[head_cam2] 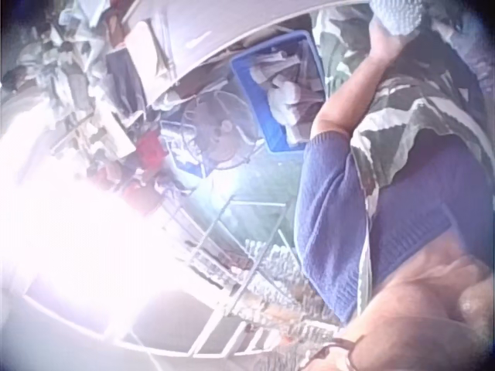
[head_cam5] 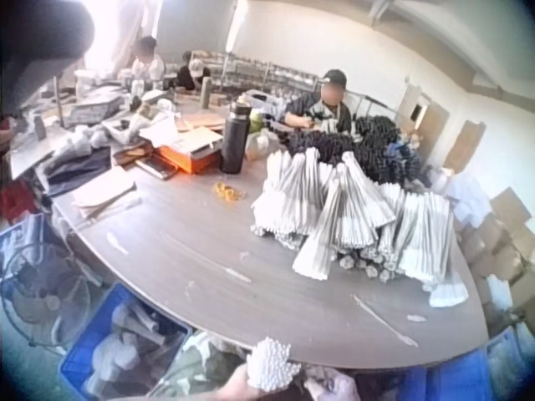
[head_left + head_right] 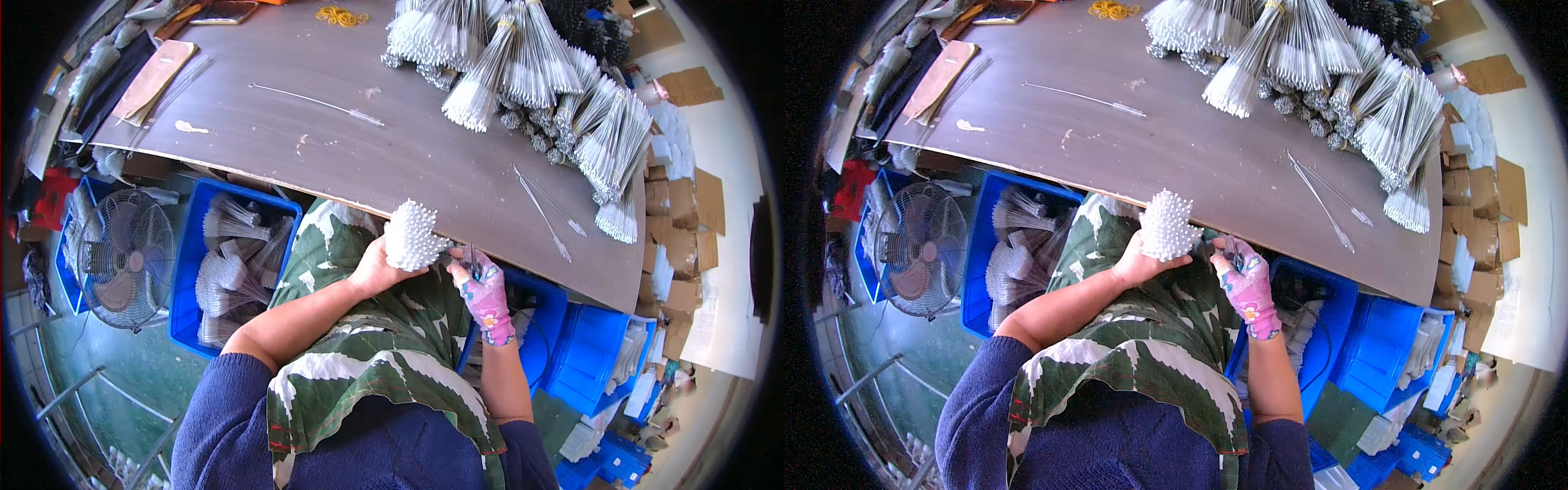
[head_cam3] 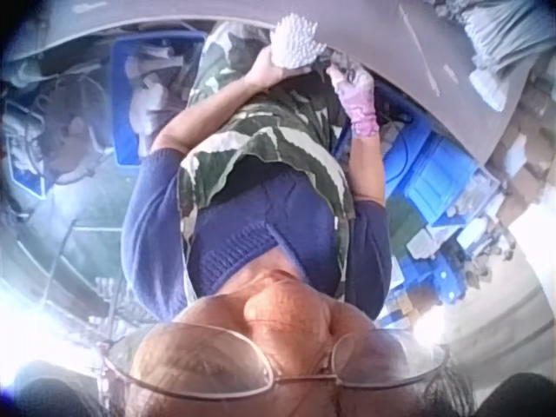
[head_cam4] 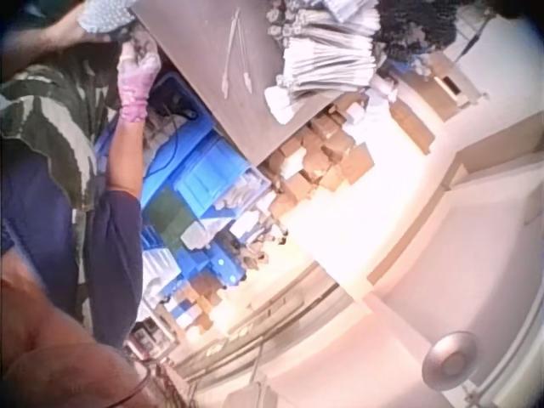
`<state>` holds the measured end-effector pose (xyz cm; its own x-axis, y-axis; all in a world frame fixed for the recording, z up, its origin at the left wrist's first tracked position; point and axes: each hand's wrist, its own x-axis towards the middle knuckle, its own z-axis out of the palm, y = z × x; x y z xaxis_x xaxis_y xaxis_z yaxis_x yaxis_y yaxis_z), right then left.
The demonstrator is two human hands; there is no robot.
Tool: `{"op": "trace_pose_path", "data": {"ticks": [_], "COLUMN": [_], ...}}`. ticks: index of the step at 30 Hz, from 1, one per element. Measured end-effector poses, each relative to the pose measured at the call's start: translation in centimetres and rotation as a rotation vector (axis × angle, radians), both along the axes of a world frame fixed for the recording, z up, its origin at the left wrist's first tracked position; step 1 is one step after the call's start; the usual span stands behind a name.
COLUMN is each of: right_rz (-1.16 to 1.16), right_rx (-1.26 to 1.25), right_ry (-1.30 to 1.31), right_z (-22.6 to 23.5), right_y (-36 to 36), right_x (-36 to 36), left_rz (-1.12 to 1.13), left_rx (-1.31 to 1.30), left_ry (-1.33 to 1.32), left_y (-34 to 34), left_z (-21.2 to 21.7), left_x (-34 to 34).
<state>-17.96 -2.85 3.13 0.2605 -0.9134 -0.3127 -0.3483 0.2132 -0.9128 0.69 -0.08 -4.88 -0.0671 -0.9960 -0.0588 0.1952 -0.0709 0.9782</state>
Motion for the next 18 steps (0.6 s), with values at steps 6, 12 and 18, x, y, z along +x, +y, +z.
{"op": "trace_pose_path", "data": {"ticks": [6, 12, 18], "right_rz": [-0.068, -0.083, 0.047], "right_rx": [0.019, -0.089, -0.015], "right_ry": [-0.094, -0.114, -0.115], "right_z": [1.7, 2.7, 3.4], "right_y": [0.7, -2.1, -5.4], "right_x": [1.7, 3.3, 7.1], "left_rz": [-0.008, -0.212, -0.398], "left_rx": [0.013, -0.119, -0.064], "left_ry": [0.246, -0.079, -0.11], "left_y": [-0.1, -0.3, -0.6], "left_z": [-1.8, -4.1, -2.1], "left_x": [-1.0, 0.0, 1.6]}}
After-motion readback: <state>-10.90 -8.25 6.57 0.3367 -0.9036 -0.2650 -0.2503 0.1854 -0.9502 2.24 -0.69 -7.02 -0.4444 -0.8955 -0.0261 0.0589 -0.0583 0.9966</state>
